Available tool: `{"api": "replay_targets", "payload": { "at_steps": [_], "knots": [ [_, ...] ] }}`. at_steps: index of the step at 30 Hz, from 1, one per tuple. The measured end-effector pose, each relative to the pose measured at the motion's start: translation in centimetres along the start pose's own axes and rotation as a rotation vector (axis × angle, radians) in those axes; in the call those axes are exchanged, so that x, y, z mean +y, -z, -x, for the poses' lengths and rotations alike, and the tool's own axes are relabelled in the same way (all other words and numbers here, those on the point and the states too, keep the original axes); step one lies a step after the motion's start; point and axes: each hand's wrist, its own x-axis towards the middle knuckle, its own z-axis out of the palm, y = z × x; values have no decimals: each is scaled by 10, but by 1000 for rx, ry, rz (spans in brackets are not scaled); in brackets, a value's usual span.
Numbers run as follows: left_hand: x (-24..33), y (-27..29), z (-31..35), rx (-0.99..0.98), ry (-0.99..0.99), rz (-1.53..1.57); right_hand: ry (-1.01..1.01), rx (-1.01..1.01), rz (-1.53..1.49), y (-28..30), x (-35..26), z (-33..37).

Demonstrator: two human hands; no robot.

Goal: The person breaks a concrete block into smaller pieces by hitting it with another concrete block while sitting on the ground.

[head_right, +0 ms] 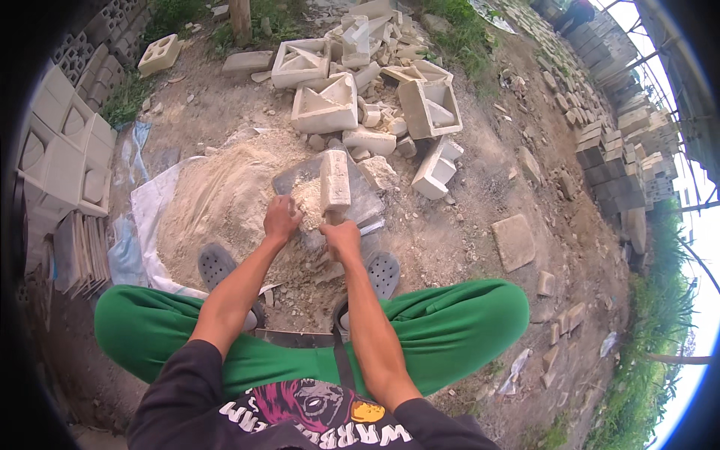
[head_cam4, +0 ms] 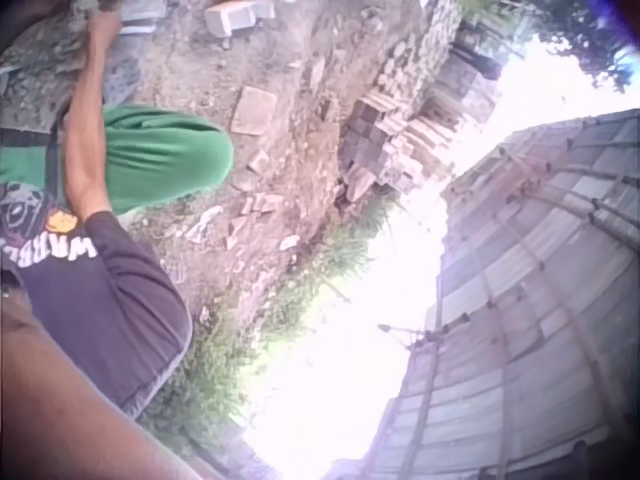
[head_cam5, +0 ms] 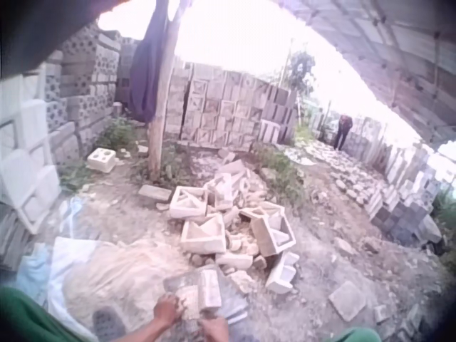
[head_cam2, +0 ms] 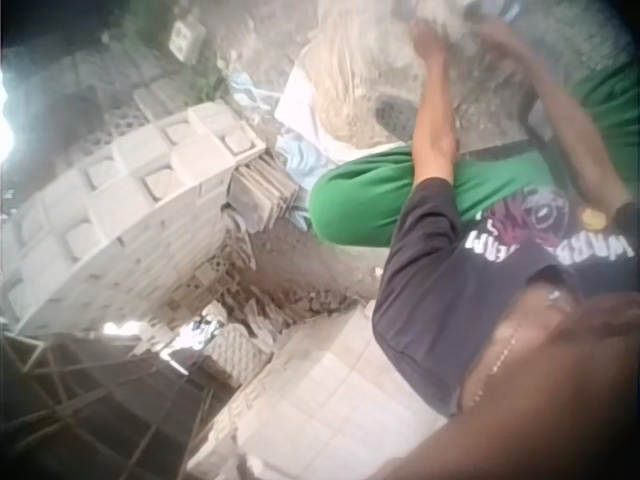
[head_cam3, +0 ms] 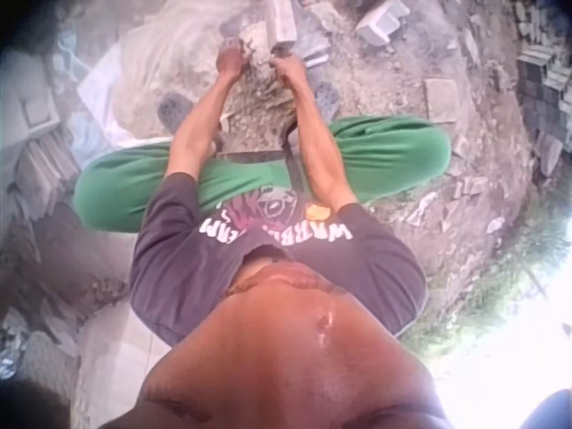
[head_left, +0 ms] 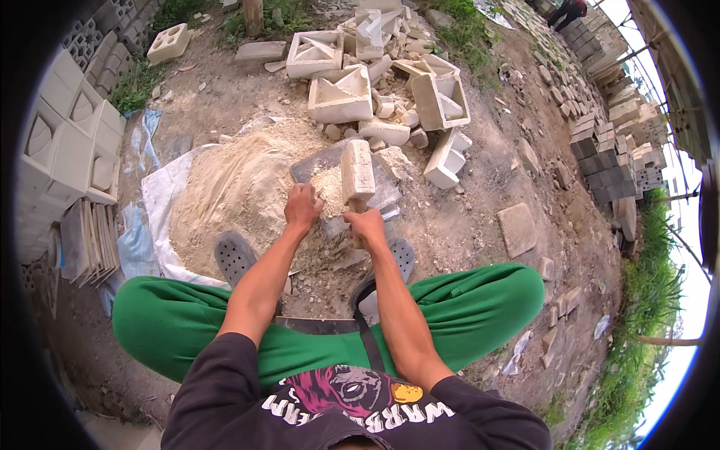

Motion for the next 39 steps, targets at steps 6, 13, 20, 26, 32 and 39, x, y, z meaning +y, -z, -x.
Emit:
{"api": "replay_targets", "payload": {
  "at_steps": [6,13,20,26,32,39],
  "knots": [
    [1,-2,-5,25,-17,-16,136,101,-94,21,-25,12],
    [-2,0,5,76,-38,48,276,111,-165,29,-67,52],
    [-31,-12,25,336,-72,56,413,192,130,-36,-9,38],
    [-23,-4,28,143,-114,54,156,88,204,-24,14,15],
    [-25,-6,39,120,-156,82,214,36,-187,1,-39,30],
    [-20,-5,35,94,-124,79,126,63,202,-31,28,9]
  ]
}}
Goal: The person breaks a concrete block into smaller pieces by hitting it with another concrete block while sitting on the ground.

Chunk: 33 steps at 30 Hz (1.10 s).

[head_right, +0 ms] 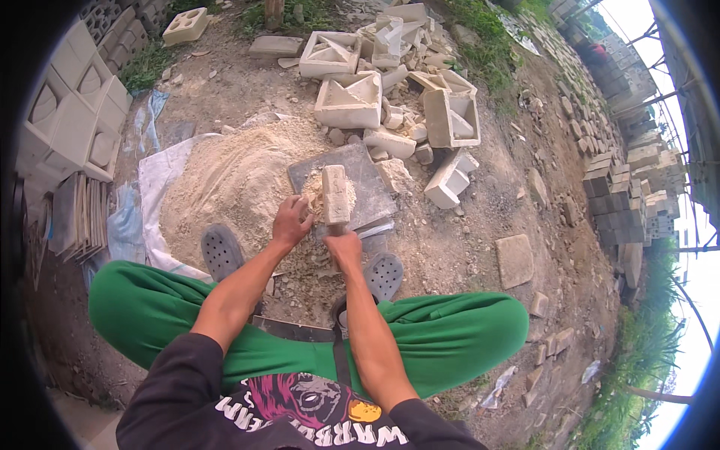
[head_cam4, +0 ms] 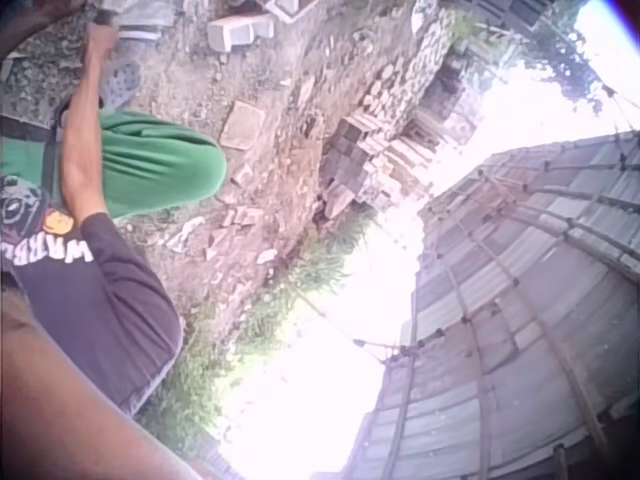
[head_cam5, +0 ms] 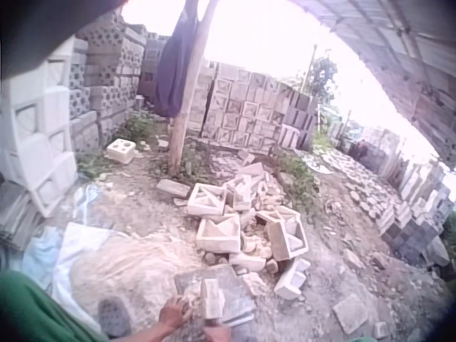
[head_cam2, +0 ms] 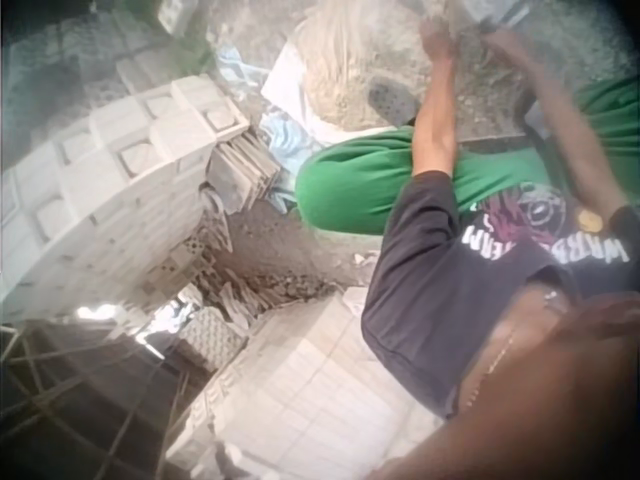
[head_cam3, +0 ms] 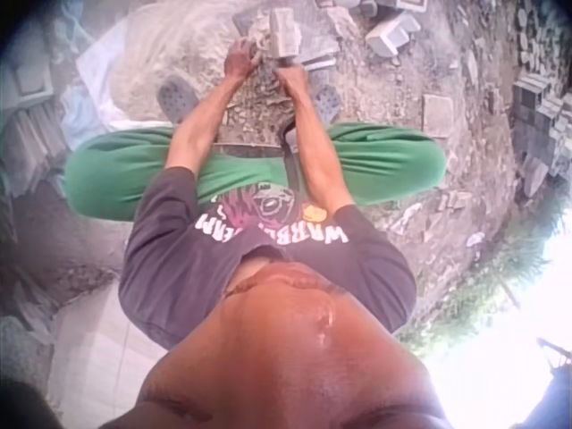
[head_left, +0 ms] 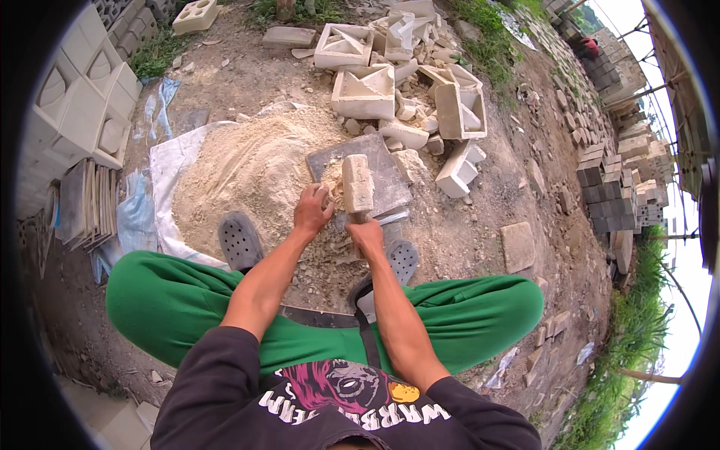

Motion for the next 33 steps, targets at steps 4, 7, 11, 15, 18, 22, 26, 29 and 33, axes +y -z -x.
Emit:
{"api": "replay_targets", "payload": {
  "at_steps": [4,7,11,15,18,22,26,29,33],
  "knots": [
    [0,3,1,-16,22,-10,-13,-19,-141,26,-23,-3],
    [4,4,2,-17,26,16,149,99,-230,48,-57,11],
    [6,5,0,-24,46,17,290,157,-200,28,-50,2],
    [13,3,-5,-40,28,13,-47,-58,62,0,4,-18],
    [8,2,-2,-35,39,-28,-84,-9,-6,8,0,-29],
    [3,-1,1,-5,13,-36,112,92,-232,50,-68,16],
    [9,3,2,-32,50,-16,306,207,-236,47,-71,12],
    [14,4,-1,-48,57,-12,145,122,-30,20,-30,-3],
    [0,-1,-3,-32,59,-30,-39,21,188,1,-1,-9]
  ]
}}
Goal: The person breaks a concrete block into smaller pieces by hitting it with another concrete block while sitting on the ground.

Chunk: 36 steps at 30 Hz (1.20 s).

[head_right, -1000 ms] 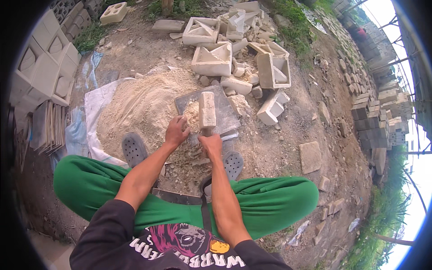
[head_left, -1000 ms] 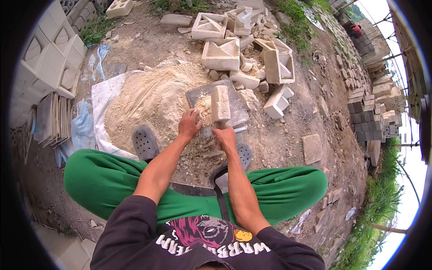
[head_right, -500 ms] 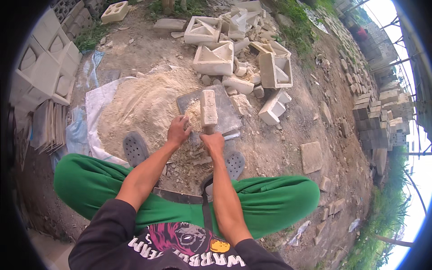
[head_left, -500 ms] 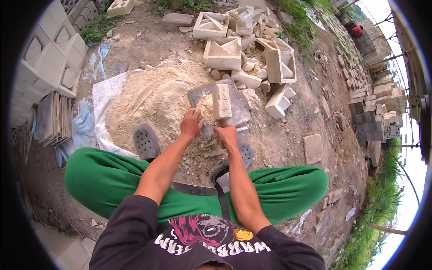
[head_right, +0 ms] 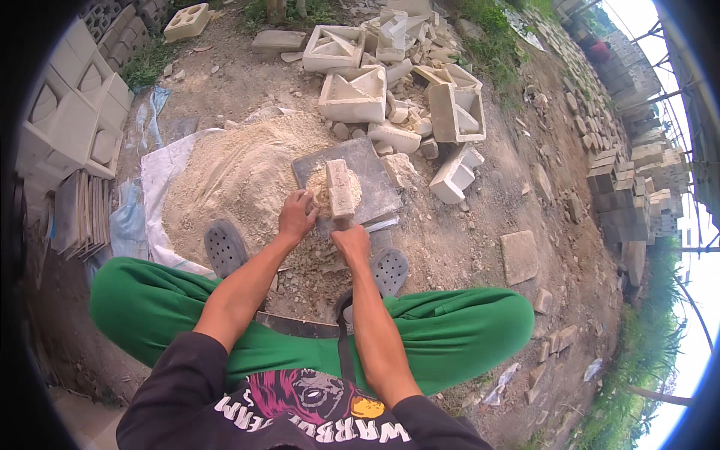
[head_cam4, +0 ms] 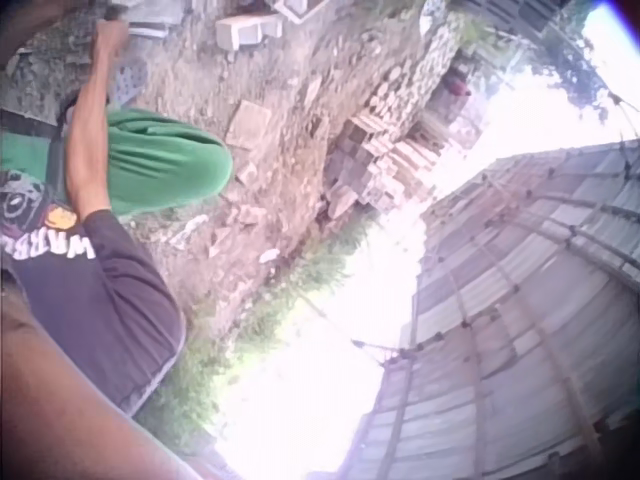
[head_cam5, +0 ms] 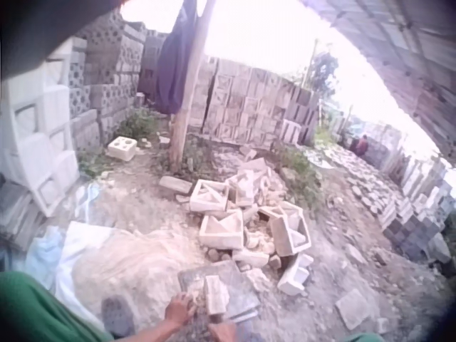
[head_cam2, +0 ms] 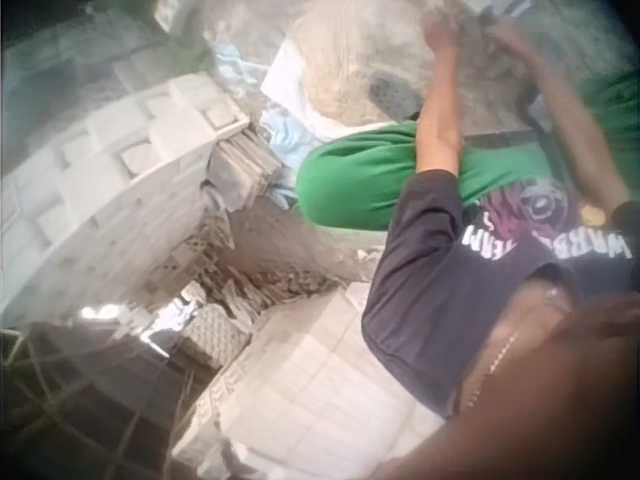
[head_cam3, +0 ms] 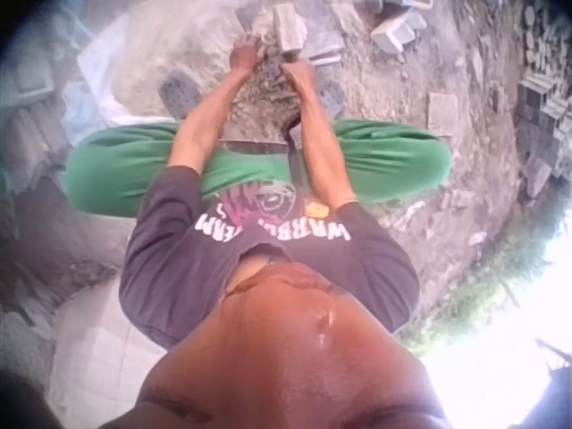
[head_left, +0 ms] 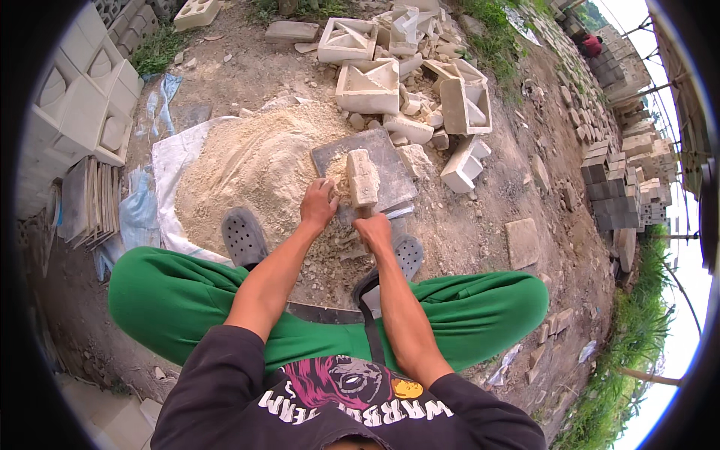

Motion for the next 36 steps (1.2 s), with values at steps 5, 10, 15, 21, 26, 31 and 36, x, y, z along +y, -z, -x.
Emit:
{"api": "replay_targets", "payload": {
  "at_steps": [5,10,15,21,26,31,36],
  "knots": [
    [6,1,2,-39,51,45,30,-31,-117,33,-27,10],
    [9,5,4,-4,20,42,201,60,-256,38,-50,21],
    [16,0,-3,-15,18,32,121,57,-68,-19,20,-18],
    [3,2,-3,16,20,25,300,240,-197,13,-22,8],
    [5,-2,3,12,4,28,254,102,-222,56,-68,31],
    [12,1,-3,-23,47,21,41,33,-6,0,-7,0],
    [10,1,0,-6,51,32,108,73,-172,10,-21,1]
  ]
}}
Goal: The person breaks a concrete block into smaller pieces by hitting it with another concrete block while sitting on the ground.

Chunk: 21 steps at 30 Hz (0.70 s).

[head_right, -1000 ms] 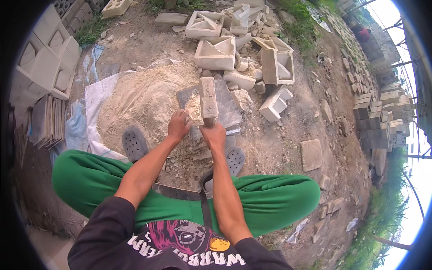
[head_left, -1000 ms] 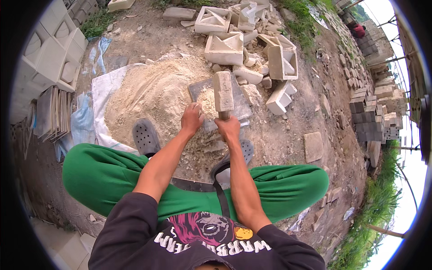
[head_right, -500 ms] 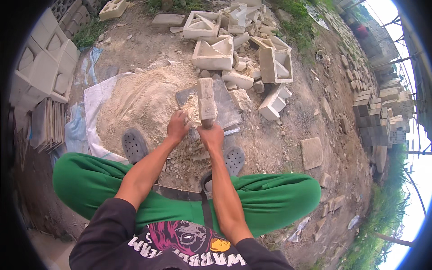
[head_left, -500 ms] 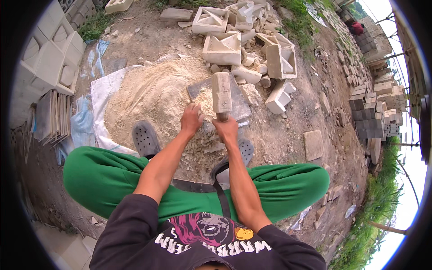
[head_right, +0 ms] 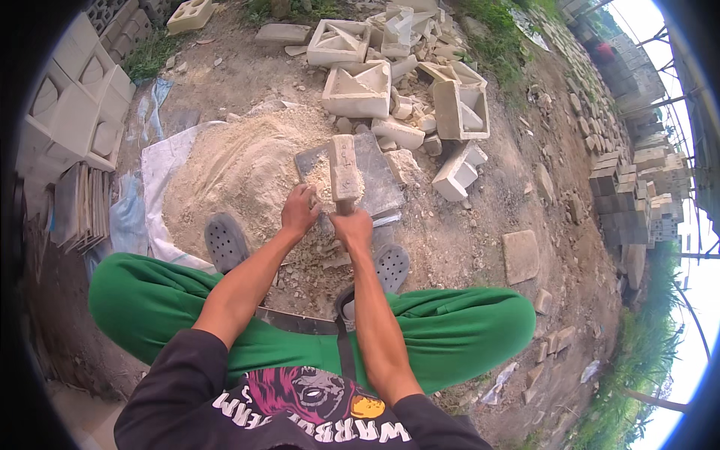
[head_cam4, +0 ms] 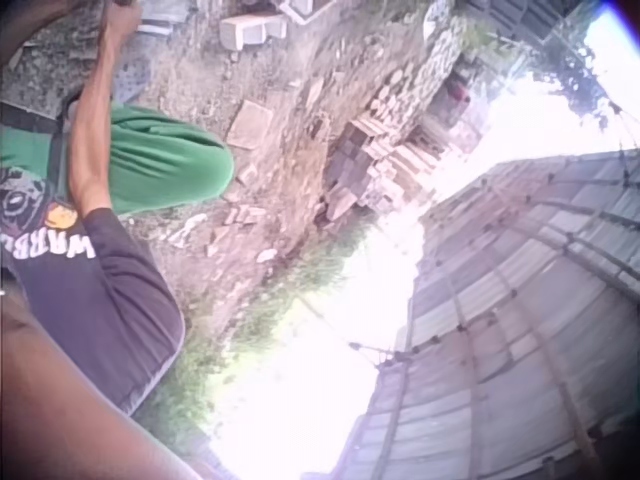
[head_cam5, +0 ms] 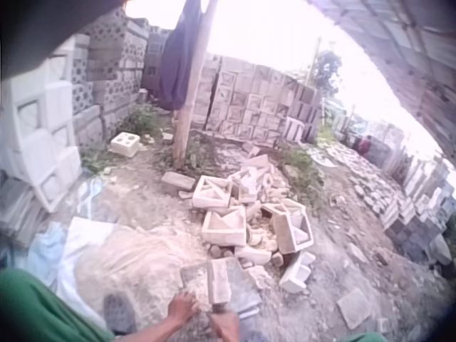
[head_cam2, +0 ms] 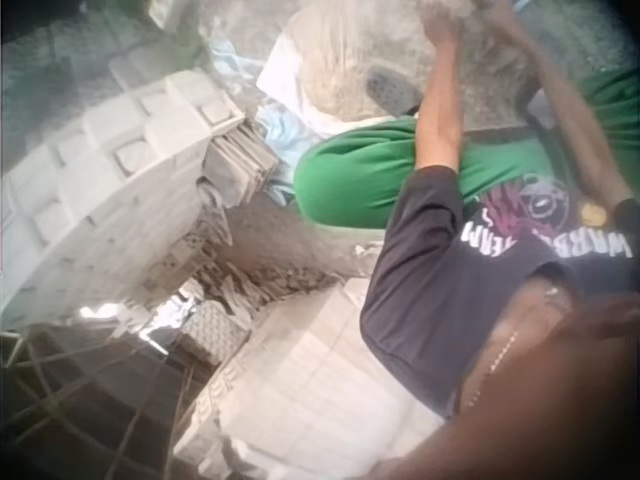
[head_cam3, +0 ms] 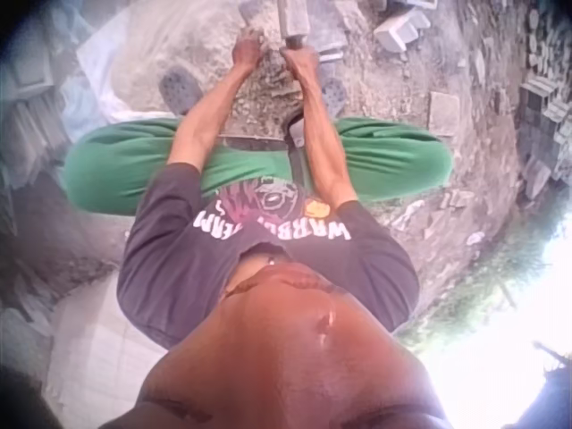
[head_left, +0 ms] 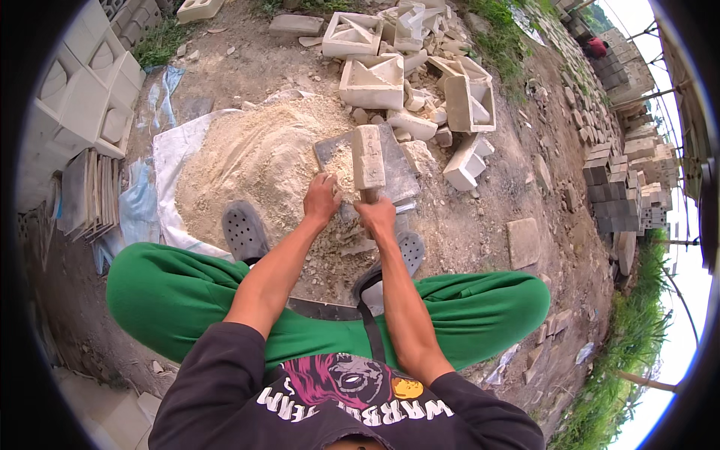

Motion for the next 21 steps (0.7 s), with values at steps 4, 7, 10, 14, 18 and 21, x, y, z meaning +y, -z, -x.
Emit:
{"api": "replay_targets", "payload": {
  "at_steps": [4,7,10,14,18,21],
  "knots": [
    [3,-2,2,14,-29,-1,224,139,-85,25,-36,0],
    [4,0,1,4,-17,-14,129,45,-40,11,-29,19],
    [5,-2,1,-13,22,-3,-31,-50,226,-17,15,7],
    [1,-3,-3,-3,6,-17,-85,-125,220,-3,4,3],
    [-1,-6,1,38,-35,5,180,112,-48,23,-46,19],
    [1,-6,2,29,1,-4,171,49,-58,20,-46,15]
  ]
}}
